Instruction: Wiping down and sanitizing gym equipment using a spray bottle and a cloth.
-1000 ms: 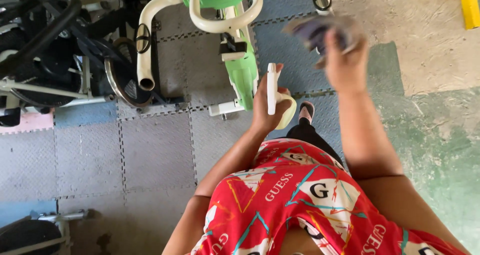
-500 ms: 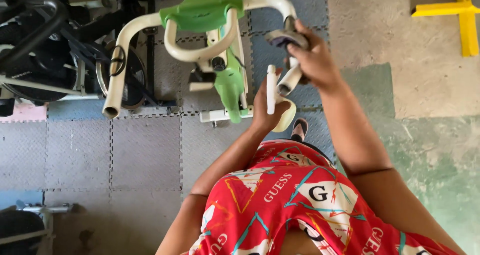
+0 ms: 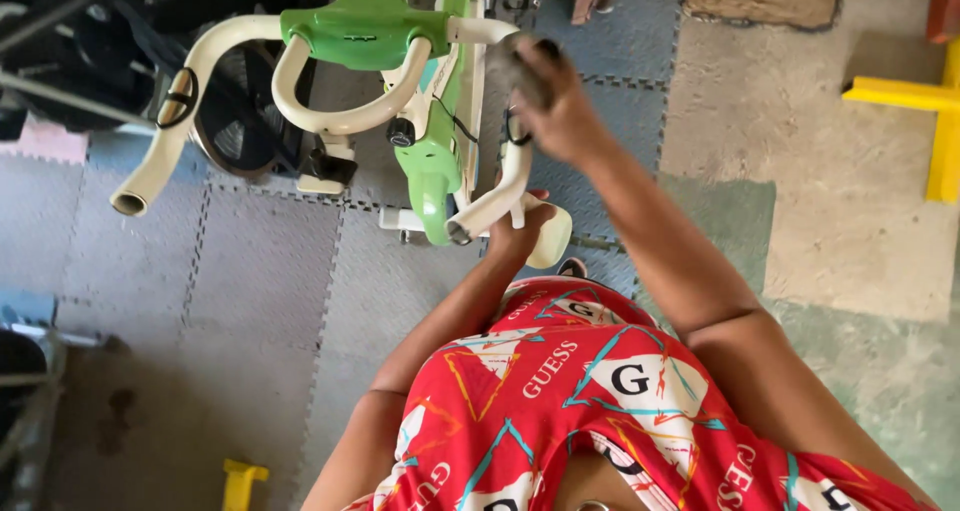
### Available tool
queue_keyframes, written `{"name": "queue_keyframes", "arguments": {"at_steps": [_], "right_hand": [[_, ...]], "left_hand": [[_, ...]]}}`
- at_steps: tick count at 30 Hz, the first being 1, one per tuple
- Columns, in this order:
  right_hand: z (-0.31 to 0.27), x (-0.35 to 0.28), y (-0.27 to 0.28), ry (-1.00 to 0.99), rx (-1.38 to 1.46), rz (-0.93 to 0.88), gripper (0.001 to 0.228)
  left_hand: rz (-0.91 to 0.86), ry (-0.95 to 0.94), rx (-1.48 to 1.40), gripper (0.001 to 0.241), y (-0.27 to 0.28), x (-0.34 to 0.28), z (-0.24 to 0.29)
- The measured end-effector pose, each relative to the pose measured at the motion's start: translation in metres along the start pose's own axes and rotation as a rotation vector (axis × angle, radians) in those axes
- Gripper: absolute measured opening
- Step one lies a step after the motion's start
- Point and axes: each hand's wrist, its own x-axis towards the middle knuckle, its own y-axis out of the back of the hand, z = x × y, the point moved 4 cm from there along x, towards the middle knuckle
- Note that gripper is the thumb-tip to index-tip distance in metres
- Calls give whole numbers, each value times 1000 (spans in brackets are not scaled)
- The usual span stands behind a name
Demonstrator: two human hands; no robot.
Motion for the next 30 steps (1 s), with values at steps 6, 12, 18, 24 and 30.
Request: {"name": "queue_keyframes", "arguments": {"at_steps": [6,12,18,24,30], "right_hand": [[60,60,-6,401,-410,-35,85],[48,107,-12,432,-605,-113,85],[15,29,-11,655,-628,-188,47],[3,15,1,804,58,-362,30],[78,93,32,129,210,-61,41]], "left_hand": [[185,-151,-126,84,-14,6,9],[300,-176,-91,95,-15,-3,54],[526,-619,448,101,-2,-16,96],[525,-531,313,94,4,-1,106],[448,-447,164,87,6,25,115]]}}
